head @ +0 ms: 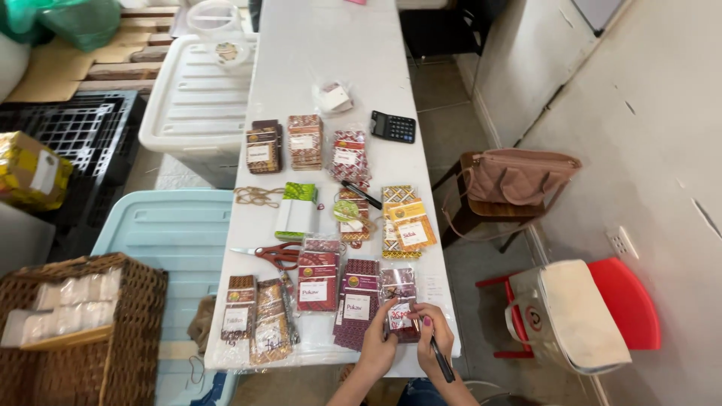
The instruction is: The person organizes packaged items on a white table, picks up a pen, and writes on a sheet of paper. They then handle several packages, moving them around and writing on the labels before placing them back on the table.
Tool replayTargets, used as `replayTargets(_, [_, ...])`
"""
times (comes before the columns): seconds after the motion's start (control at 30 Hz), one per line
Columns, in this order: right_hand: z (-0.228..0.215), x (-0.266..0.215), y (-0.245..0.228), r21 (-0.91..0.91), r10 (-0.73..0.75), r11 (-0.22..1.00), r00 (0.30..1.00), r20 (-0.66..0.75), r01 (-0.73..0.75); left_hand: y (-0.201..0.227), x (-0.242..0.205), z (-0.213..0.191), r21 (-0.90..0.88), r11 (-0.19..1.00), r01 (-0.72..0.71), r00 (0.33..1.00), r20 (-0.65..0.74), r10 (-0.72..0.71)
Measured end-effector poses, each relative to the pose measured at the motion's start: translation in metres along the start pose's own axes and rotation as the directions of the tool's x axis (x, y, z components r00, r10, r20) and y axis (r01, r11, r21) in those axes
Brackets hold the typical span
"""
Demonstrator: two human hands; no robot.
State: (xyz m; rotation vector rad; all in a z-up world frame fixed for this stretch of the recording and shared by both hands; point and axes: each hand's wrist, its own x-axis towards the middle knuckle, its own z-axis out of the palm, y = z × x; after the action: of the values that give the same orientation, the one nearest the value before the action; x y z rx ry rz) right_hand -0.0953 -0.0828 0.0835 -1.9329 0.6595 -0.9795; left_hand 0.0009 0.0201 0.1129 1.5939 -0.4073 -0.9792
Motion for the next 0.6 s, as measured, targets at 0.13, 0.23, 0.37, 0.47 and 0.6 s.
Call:
replayTargets(0.13, [0.006,0.014,-0.025,0.089,-0.125,0.989,0.987,0.106,0.115,0.004,-0.012,-0.013,-0.05,0.998,-0.046,0.995,-0.096,0.041])
replayTargets(0.23, [0.021,0.027,-0.036,0.168,-0.173,0.975,0.971,0.168,0.144,0.007,-0.015,-0.026,-0.123,0.988,-0.091,0.971,-0.229,0.061])
replayTargets(0.37, [0.043,0.035,-0.056,0.321,-0.336,0.918,0.886,0.319,0.233,0.021,-0.044,-0.045,-0.131,0.983,-0.129,0.9,-0.431,0.06])
replayTargets(0.47, [0.067,0.035,-0.068,0.404,-0.445,0.872,0.789,0.424,0.275,0.035,-0.076,-0.059,-0.228,0.967,-0.116,0.835,-0.549,-0.03])
replayTargets(0.6, [0.094,0.021,-0.092,0.486,-0.528,0.835,0.626,0.574,0.259,0.019,-0.115,-0.068,-0.265,0.96,-0.092,0.694,-0.708,-0.128])
